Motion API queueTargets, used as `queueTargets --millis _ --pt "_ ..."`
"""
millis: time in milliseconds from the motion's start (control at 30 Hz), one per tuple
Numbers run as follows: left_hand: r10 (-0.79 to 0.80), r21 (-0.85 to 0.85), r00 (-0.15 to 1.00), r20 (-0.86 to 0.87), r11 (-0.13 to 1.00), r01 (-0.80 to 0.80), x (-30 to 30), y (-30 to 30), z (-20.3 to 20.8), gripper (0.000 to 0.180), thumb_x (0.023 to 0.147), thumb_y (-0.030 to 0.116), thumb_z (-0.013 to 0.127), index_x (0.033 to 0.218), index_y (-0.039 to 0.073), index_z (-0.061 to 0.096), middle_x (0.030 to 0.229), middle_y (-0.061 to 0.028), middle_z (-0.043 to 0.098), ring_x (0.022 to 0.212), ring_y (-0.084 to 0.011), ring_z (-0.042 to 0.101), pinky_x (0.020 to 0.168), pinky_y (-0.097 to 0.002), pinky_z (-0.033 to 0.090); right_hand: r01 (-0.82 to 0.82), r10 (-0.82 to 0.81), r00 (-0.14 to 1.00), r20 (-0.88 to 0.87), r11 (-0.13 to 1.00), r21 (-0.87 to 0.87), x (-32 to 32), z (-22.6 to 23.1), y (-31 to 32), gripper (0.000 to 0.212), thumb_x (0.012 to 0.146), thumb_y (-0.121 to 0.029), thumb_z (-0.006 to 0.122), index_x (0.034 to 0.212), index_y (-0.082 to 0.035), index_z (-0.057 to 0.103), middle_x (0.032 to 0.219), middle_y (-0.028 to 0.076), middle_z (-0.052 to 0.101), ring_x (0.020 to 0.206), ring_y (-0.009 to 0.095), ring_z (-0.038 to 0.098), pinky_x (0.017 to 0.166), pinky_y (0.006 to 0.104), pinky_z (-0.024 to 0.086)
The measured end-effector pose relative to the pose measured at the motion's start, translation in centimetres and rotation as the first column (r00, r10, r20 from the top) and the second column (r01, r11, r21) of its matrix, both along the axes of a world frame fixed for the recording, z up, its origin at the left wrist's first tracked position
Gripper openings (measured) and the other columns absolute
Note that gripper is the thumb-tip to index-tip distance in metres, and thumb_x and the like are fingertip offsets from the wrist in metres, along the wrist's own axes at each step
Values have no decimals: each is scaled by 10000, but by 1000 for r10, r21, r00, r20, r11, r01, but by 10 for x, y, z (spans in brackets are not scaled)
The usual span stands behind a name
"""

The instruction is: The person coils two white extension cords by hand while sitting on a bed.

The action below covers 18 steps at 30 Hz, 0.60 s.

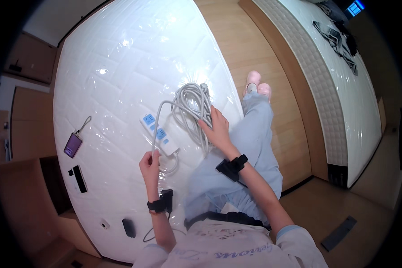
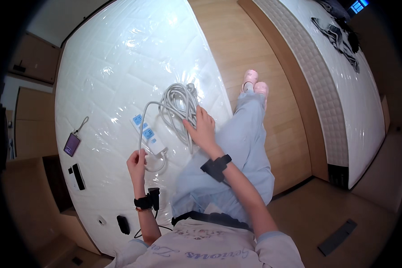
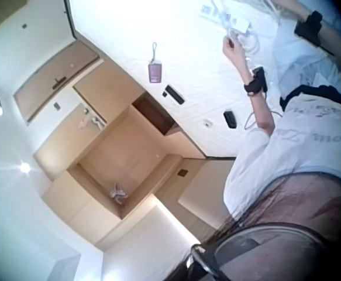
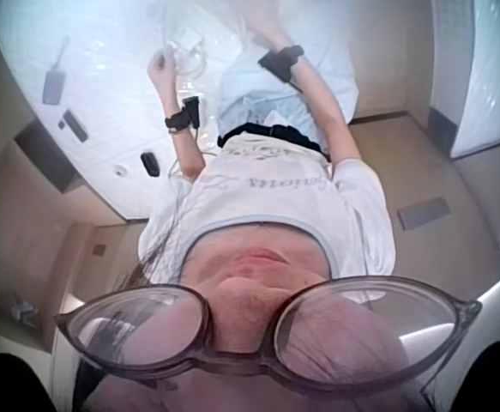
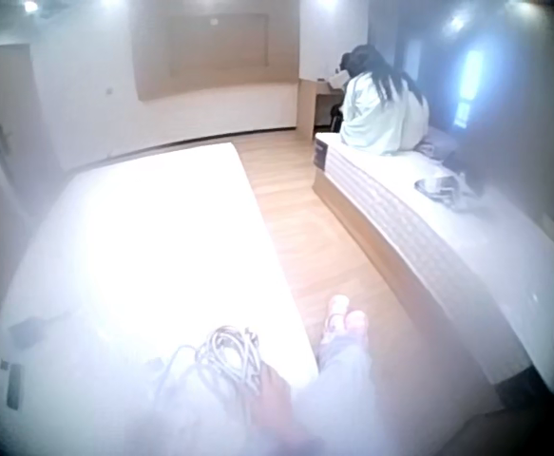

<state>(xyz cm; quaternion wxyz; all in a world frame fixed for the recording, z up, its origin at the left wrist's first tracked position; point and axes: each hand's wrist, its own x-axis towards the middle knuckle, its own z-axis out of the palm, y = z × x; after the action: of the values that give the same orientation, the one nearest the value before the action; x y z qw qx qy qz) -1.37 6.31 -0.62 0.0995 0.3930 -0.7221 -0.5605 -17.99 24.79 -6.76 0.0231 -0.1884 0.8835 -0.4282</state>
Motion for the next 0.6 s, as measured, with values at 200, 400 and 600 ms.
queueTargets --millis 200,400,600 --pt "-277 -125 926 -256 959 253 -62 74 2 274 955 246 469 935 21 625 643 19 491 498 -40 390 467 -202 300 9 -9 999 -34 1000 -4 4 1 -2 691 833 -375 588 1307 64 343 1263 215 440 1159 339 423 988 430 273" --pt "-213 413 975 -60 884 219 -86 113 -19 312 969 252 432 1152 5 484 784 -54 569 502 -79 484 447 -204 393 32 -31 999 16 999 -29 2 -2 -2 600 870 -321 539 1307 46 356 1262 212 450 1145 343 440 989 435 282" --pt "-166 376 959 -230 894 245 -88 113 -14 375 961 254 448 1204 -30 414 740 -62 558 475 -84 473 428 -225 399 102 -33 969 244 955 -277 -11 -9 6 570 893 -329 502 1297 56 384 1240 224 485 1120 358 466 988 438 289"
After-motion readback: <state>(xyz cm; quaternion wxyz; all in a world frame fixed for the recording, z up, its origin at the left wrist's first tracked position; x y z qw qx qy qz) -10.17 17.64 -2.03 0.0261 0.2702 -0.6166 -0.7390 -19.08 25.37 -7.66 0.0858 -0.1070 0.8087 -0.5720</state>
